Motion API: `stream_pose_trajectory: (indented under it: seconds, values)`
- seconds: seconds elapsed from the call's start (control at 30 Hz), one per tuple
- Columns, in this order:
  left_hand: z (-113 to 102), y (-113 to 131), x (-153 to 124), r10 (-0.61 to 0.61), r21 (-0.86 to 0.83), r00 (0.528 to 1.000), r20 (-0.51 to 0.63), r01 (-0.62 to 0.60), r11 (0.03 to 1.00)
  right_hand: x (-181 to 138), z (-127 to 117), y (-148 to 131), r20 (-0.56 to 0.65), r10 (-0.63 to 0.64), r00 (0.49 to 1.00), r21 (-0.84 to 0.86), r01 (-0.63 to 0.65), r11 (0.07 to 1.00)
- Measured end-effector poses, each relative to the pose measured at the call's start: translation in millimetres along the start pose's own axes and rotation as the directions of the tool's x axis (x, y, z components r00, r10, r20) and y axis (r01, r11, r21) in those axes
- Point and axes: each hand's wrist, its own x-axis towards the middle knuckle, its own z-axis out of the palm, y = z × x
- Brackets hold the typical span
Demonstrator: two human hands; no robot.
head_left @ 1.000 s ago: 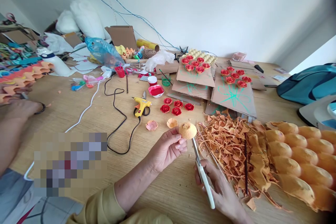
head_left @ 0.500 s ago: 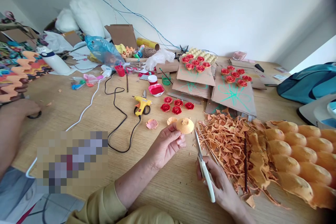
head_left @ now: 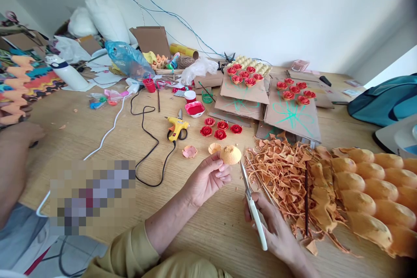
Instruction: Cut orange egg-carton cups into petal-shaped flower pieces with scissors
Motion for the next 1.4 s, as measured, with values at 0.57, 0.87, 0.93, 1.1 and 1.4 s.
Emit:
stream_pose_trajectory:
  seconds: [0.57, 0.87, 0.93, 1.1, 1.4]
  values:
    - [-17.7, -7.4, 0.2, -0.034, 0.098, 0.996, 0.080, 0.026, 0.995, 1.8, 5.3, -6.9, 0.018, -0.044, 0.999, -0.046, 0.045, 0.998]
    - [-19.6, -9.3, 0.9, -0.006, 0.151, 0.997, 0.074, -0.006, 0.989, 2.1, 12.0, -4.6, -0.035, -0.037, 0.999, 0.012, 0.038, 0.999]
    - [-21.0, -10.7, 1.5, -0.007, 0.129, 0.997, 0.075, -0.003, 0.992, 1.9, 13.5, -1.8, -0.052, -0.029, 0.998, 0.022, 0.031, 0.999]
    - [-23.2, -14.5, 0.2, -0.009, 0.118, 0.998, 0.068, 0.001, 0.993, 0.4, 18.5, 2.1, -0.088, -0.017, 0.996, 0.022, 0.019, 1.000]
    - [-16.0, -19.6, -3.6, 0.038, 0.167, 0.999, 0.016, -0.040, 0.985, 0.6, 23.0, -4.5, -0.113, -0.082, 0.990, -0.065, 0.075, 0.995]
